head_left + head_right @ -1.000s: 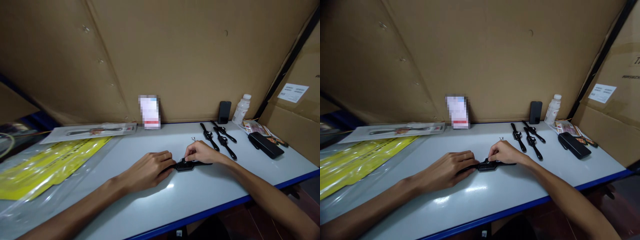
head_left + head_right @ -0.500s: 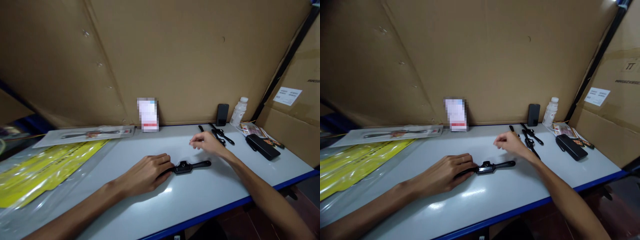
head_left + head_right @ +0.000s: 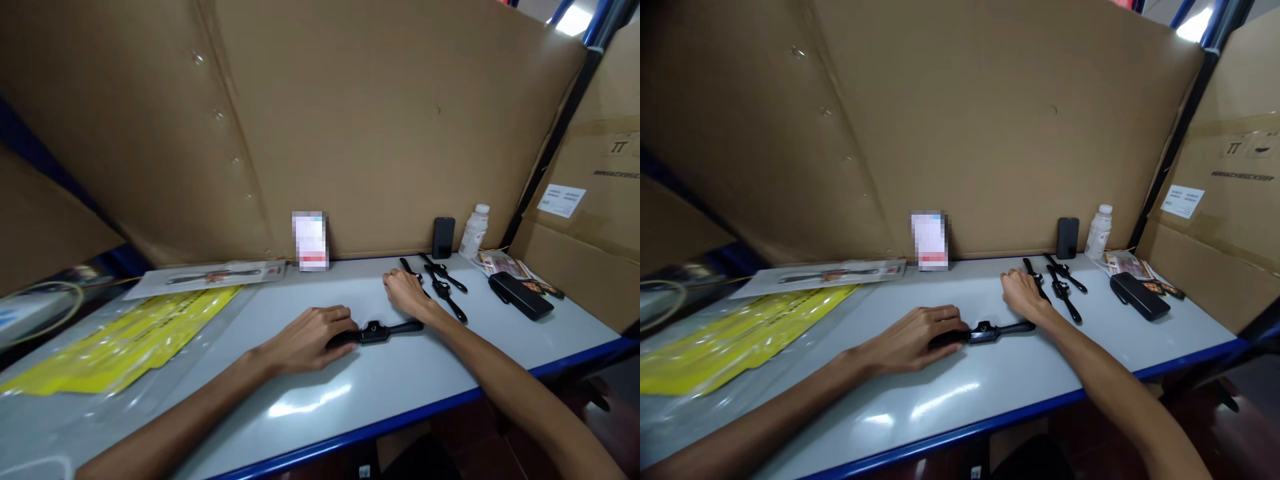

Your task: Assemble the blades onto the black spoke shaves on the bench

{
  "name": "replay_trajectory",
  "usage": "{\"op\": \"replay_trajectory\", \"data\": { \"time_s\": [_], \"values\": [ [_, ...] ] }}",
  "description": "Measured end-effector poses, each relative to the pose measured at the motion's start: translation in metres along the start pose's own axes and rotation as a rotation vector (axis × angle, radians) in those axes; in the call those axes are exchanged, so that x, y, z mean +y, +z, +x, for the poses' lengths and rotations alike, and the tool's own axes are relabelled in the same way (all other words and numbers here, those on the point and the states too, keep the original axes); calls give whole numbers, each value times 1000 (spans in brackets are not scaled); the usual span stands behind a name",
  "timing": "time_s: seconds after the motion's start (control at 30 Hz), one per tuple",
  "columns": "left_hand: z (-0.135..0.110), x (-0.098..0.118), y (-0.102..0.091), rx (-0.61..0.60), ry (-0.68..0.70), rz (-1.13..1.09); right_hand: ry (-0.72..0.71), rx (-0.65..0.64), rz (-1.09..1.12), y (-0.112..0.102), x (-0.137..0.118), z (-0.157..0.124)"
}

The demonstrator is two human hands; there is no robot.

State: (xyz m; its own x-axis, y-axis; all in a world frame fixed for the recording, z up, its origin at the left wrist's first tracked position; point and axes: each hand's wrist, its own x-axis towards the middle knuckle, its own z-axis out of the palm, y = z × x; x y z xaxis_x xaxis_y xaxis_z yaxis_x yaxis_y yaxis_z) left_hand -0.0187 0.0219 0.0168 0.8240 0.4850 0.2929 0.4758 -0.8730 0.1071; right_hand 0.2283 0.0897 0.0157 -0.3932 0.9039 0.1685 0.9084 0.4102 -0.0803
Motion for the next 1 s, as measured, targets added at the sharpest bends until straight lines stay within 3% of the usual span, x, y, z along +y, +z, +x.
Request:
{"op": "replay_trajectory", "data": {
  "time_s": [0.23, 0.4, 0.5, 0.8, 1.0],
  "values": [
    [1, -10, -2, 68, -131, -37, -41, 45, 158, -8, 9, -9],
    [3, -4, -1, 11, -63, -11, -113, 5, 670, -24, 6, -23],
    [4, -1, 2, 21, -20, 5, -210, -64, 796, -29, -2, -30],
    [2, -7, 8, -53, -47, 33, -267, -134, 697, -17, -11, -32],
    [1, -8, 9, -51, -56, -22, -312, -73, 585, -13, -10, -34]
  ]
}}
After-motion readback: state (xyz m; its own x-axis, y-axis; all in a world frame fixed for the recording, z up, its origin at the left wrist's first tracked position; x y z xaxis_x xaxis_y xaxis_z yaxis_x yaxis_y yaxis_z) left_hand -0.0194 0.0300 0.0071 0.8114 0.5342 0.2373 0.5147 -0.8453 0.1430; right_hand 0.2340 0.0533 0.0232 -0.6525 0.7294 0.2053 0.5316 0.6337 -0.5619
